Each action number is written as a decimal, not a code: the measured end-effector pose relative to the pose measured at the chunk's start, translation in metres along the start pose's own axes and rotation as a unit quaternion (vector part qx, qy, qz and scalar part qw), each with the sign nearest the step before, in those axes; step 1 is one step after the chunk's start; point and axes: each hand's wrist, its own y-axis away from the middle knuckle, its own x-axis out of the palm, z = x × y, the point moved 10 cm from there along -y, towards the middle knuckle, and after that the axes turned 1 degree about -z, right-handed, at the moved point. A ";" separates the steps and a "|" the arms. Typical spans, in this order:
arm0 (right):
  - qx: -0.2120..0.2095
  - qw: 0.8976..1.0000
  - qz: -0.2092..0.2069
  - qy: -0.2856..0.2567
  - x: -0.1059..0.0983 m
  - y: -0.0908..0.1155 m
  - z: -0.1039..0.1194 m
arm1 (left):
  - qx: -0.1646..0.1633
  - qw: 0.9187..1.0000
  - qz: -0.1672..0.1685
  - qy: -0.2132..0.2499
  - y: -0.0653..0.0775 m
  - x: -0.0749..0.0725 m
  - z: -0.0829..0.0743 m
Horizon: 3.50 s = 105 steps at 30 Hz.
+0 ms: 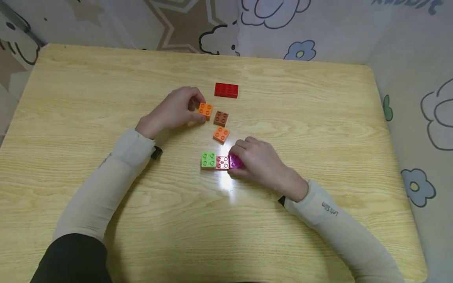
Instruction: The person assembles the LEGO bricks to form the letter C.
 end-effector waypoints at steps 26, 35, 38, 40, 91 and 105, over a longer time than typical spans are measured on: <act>-0.007 1.000 -0.010 0.003 0.004 0.004 0.002 | 0.023 0.999 -0.016 0.030 0.029 0.002 -0.016; -0.005 1.000 -0.011 0.002 0.002 0.003 0.001 | 0.030 0.999 -0.014 0.030 0.034 0.003 -0.020; -0.006 1.000 -0.011 0.002 0.002 0.003 0.001 | 0.031 0.999 -0.013 0.033 0.034 0.004 -0.021; -0.006 1.000 -0.011 0.002 0.001 0.002 0.001 | 0.034 0.999 -0.013 0.035 0.035 0.004 -0.022; -0.004 1.000 -0.011 0.002 0.002 0.000 0.000 | 0.066 0.997 -0.004 0.047 0.059 0.007 -0.047; -0.001 1.000 -0.011 0.001 0.001 0.000 0.000 | 0.076 0.996 0.001 0.046 0.067 0.009 -0.056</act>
